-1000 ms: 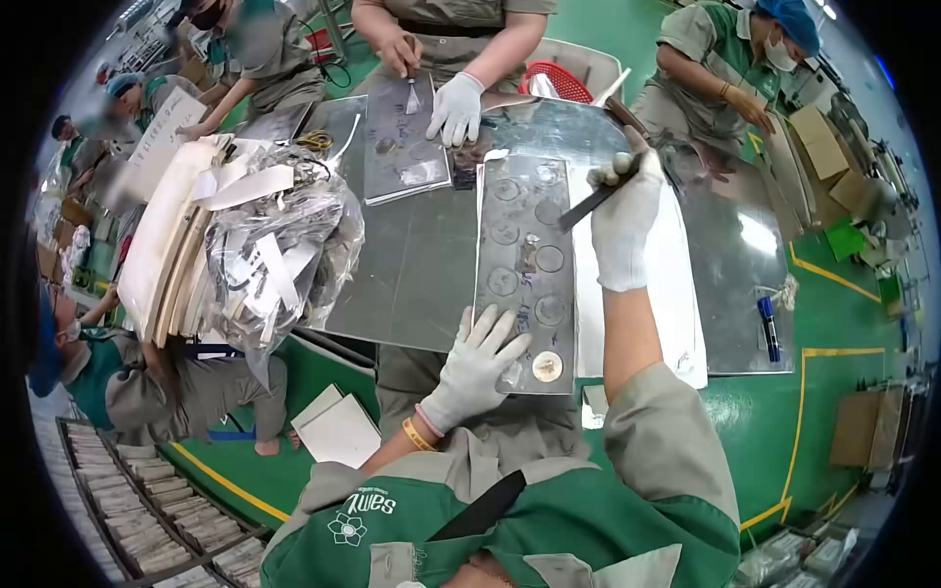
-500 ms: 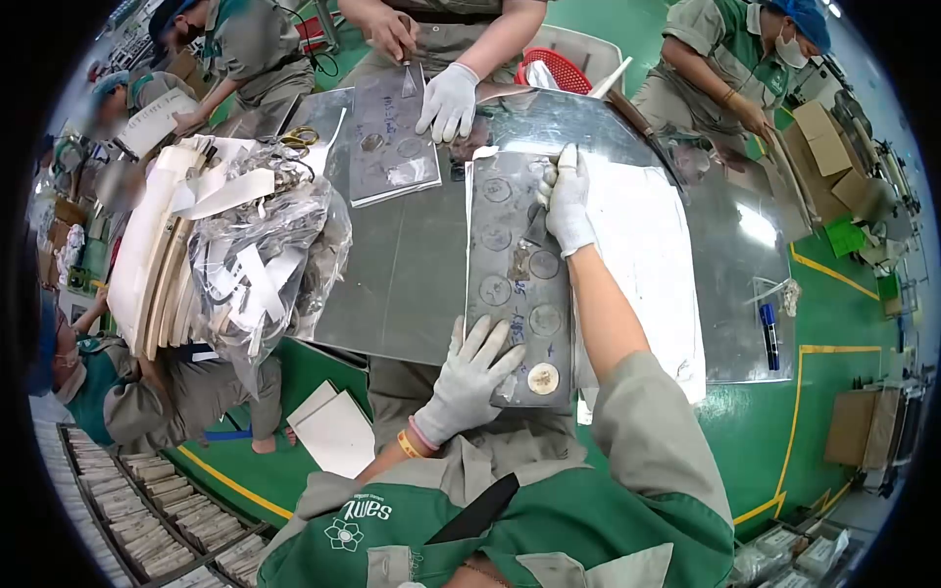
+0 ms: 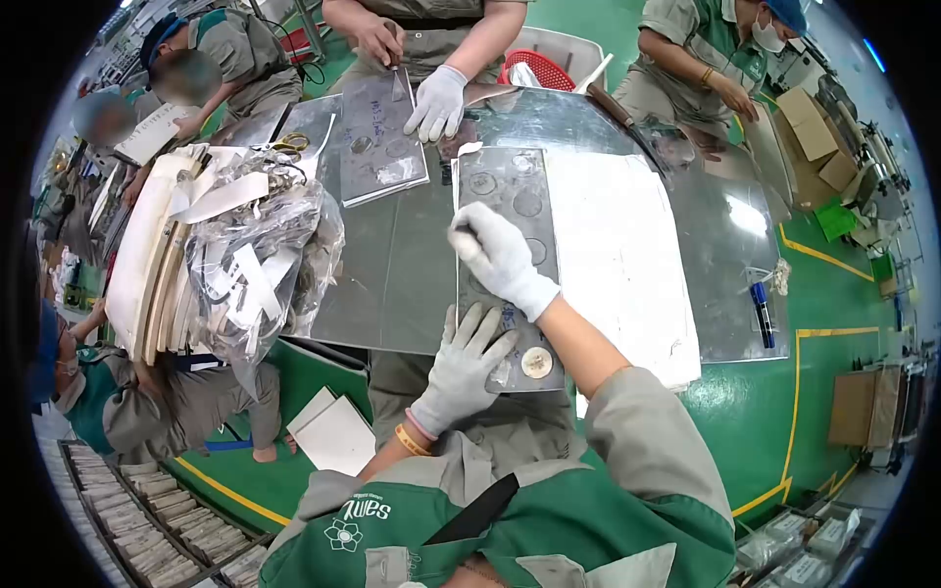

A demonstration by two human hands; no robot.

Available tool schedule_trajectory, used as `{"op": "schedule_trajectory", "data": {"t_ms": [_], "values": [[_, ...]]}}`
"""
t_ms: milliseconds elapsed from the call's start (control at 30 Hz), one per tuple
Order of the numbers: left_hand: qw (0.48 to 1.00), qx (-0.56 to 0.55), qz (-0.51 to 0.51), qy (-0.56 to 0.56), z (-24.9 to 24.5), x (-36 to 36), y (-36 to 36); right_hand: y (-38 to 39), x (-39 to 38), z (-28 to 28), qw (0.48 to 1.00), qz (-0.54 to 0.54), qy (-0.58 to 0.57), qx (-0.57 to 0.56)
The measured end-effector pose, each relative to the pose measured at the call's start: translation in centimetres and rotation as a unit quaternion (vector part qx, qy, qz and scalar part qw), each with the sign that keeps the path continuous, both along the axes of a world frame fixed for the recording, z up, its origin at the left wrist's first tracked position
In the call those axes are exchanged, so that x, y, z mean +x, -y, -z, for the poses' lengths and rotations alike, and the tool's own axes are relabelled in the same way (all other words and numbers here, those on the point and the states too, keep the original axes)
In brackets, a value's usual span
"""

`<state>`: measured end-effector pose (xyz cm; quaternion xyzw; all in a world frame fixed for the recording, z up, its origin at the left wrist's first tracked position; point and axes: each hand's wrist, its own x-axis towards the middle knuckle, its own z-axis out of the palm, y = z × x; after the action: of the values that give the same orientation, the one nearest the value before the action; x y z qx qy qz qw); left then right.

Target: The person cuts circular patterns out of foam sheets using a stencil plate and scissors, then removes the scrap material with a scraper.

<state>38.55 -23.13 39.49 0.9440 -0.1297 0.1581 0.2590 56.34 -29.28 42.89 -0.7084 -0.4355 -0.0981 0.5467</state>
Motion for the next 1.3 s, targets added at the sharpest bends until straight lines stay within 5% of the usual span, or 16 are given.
{"op": "schedule_trajectory", "data": {"t_ms": [33, 67, 133, 167, 300, 533, 633, 667, 733, 933, 1100, 1167, 1300], "values": [[1.000, -0.007, -0.002, -0.001, 0.0, -0.1, 0.0, 0.5, -0.9, -0.2, 0.995, -0.060, 0.017, -0.079], [1.000, 0.002, -0.005, 0.004, 0.1, -0.1, -0.1, 0.8, -1.3, -0.7, 0.997, -0.039, -0.048, -0.042], [1.000, 0.006, 0.000, 0.001, 0.3, 0.0, -0.3, 1.6, -0.2, -2.9, 0.908, -0.034, -0.376, 0.184], [1.000, 0.008, 0.004, -0.005, 0.3, -0.1, -0.3, 1.2, 1.9, -3.3, 0.904, -0.002, -0.327, 0.274], [1.000, -0.001, 0.008, -0.013, 0.1, -0.1, -0.4, 1.1, 8.1, -3.7, 0.862, 0.021, -0.396, 0.316], [1.000, -0.008, 0.009, -0.016, 0.0, 0.0, -0.5, -1.2, 11.6, 1.7, 0.881, 0.093, -0.416, 0.208], [1.000, 0.003, 0.016, -0.020, -0.4, 0.2, -0.7, -3.0, 7.9, -1.2, 0.902, 0.147, -0.390, 0.110], [0.999, 0.003, 0.023, -0.043, -0.7, 0.4, -0.8, -3.2, 9.1, 0.8, 0.925, 0.107, -0.333, 0.145], [0.999, 0.029, 0.021, 0.014, 0.4, 0.2, -1.0, -3.4, 8.8, 0.8, 0.884, 0.133, -0.411, 0.178], [0.998, 0.050, 0.024, -0.033, -0.2, -0.5, -0.7, -3.7, 10.0, 1.7, 0.893, 0.043, -0.440, 0.087], [0.998, 0.056, 0.012, -0.011, 0.5, -0.6, -0.6, -3.1, 6.4, 0.2, 0.951, 0.071, -0.276, 0.118], [0.998, 0.058, 0.006, -0.009, 0.4, -0.6, -0.5, -3.4, 3.0, -0.3, 0.976, 0.134, -0.117, 0.128], [0.999, 0.031, 0.000, 0.022, 1.0, -0.8, -0.3, -1.6, -1.8, 1.3, 0.987, -0.032, 0.126, -0.093]]}}
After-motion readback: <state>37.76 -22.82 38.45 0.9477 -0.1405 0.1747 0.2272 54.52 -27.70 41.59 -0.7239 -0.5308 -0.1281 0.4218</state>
